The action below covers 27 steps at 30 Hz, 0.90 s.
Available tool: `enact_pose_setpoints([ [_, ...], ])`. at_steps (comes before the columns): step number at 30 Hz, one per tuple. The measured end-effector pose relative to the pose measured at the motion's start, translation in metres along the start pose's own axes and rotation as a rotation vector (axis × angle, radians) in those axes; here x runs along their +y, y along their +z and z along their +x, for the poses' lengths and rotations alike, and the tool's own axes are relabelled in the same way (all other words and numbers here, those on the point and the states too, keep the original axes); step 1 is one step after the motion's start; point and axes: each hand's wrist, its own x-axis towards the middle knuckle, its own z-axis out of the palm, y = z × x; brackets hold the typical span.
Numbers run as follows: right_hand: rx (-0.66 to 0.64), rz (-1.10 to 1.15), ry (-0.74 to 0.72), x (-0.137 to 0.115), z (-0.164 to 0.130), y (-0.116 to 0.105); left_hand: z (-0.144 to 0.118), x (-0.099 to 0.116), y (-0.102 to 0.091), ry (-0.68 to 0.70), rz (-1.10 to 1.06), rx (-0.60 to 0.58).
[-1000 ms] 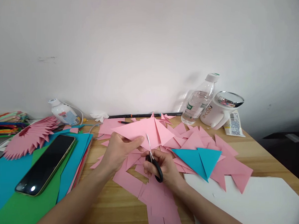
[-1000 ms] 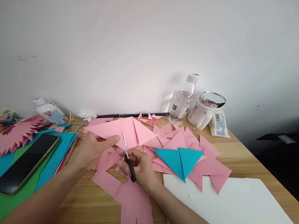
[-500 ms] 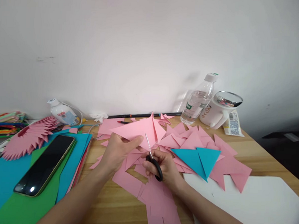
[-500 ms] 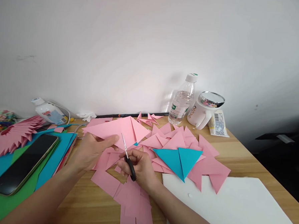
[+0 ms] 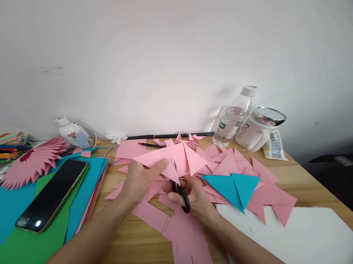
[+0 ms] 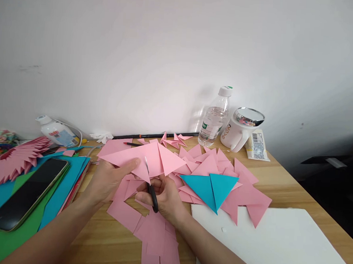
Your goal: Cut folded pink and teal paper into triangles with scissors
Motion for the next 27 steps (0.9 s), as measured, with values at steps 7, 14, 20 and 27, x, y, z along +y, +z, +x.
enact_pose_setpoints([
  [7, 0.071, -0.01, -0.019, 0.0024, 0.002, -0.0007, 0.0006, 0.0026, -0.0006, 0.024, 0.059, 0.02],
  [14, 0.081, -0.001, -0.021, 0.0013, 0.0028, 0.0016, -0.0003, 0.0033, -0.0014, 0.028, 0.078, 0.009],
  [20, 0.087, 0.009, -0.005, 0.0002, 0.0025, 0.0025, -0.0002, 0.0045, -0.001, 0.018, 0.064, -0.004],
  [27, 0.116, 0.077, 0.016, 0.0055, 0.0012, 0.002, -0.0013, 0.0076, -0.0009, 0.005, 0.052, -0.019],
])
